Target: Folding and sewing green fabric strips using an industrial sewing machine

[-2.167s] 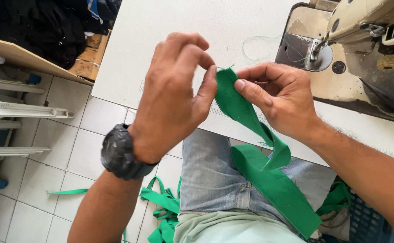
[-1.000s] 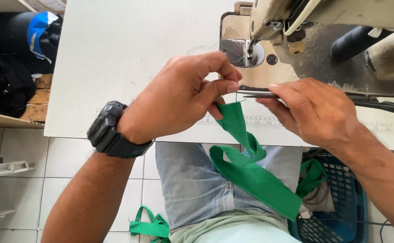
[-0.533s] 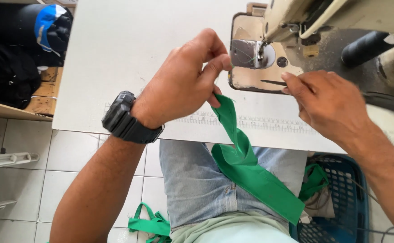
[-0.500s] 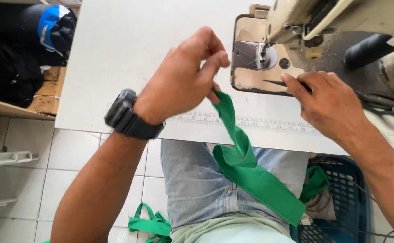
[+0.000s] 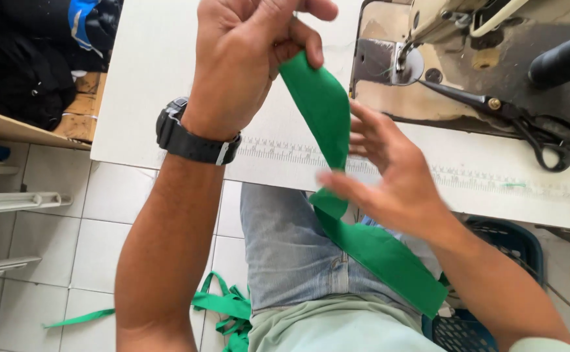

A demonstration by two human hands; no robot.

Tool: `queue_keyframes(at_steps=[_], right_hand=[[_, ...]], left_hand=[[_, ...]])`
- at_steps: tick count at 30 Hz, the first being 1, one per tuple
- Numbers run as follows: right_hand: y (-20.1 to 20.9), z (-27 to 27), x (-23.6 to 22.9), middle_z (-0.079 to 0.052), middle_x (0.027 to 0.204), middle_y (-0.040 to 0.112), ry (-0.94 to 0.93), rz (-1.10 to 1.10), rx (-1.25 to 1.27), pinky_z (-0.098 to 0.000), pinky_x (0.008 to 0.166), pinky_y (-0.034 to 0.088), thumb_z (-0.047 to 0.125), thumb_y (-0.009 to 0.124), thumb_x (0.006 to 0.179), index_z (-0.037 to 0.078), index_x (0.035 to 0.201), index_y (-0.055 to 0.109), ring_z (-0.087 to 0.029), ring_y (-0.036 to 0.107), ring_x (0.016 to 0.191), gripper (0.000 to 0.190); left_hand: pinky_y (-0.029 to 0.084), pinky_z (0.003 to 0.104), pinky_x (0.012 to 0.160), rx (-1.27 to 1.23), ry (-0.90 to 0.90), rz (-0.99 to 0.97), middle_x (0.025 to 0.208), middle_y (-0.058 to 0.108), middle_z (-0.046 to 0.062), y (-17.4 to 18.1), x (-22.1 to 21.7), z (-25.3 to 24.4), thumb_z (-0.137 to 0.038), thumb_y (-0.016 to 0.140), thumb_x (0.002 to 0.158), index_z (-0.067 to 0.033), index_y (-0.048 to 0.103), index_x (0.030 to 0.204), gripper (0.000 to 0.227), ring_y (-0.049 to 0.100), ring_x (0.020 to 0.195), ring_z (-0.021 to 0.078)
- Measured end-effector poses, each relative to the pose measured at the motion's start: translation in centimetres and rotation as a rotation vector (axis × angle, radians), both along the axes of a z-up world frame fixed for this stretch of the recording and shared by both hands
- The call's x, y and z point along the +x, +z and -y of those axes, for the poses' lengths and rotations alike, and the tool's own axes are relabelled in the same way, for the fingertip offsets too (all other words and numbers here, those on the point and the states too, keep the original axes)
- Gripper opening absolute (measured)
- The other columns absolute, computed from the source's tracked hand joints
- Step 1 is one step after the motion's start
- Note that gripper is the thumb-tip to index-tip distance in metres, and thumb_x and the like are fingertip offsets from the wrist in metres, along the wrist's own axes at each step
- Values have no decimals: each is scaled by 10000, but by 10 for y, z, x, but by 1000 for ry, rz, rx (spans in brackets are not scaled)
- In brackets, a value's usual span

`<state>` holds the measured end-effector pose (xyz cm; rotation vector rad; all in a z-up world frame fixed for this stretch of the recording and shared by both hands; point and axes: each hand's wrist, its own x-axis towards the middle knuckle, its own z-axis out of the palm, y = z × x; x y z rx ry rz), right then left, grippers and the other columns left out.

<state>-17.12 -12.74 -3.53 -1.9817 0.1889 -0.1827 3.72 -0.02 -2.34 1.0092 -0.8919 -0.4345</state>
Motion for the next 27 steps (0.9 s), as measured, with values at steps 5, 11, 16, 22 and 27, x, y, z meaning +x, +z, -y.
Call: queue_keyframes(at_steps=[5,11,16,22,27], right_hand=[[-37,4,19,9,941,749,-193,24,370,-189,749,576,117,795,1046,41,1099,745,-53,672,831,105],[-31,4,23,-19,957,776,-217,30,284,-184,732,579,122,801,1050,16,1133,761,-60,690,828,141],[-28,2,28,-55,994,792,-182,22,338,-205,769,615,99,801,1047,2,1126,743,-89,725,866,137],[-37,1,26,-132,1173,823,-169,-73,502,-288,938,688,69,841,902,-22,1284,678,-166,792,1033,425],[-53,10,32,-147,1042,779,-233,-39,816,-332,699,698,32,890,832,-39,1248,658,-196,750,841,481]], left_hand=[[539,459,1164,64,279,-24,1456,638,142,-37,6,-28,-176,664,1219,-116,510,1447,281,624,1304,278],[690,285,749,373,367,-269,1045,760,88,-34,-74,-53,-301,746,993,-58,628,1287,399,779,921,163],[641,278,713,320,360,-397,893,767,108,-44,-102,-42,-22,796,974,1,612,1312,386,716,737,156],[605,278,710,301,419,-487,932,801,112,-50,-103,-37,-93,820,945,-42,544,1309,459,710,765,145],[604,313,709,-23,466,-840,955,750,196,-68,-121,-26,77,795,919,-34,481,1205,439,736,802,234]])
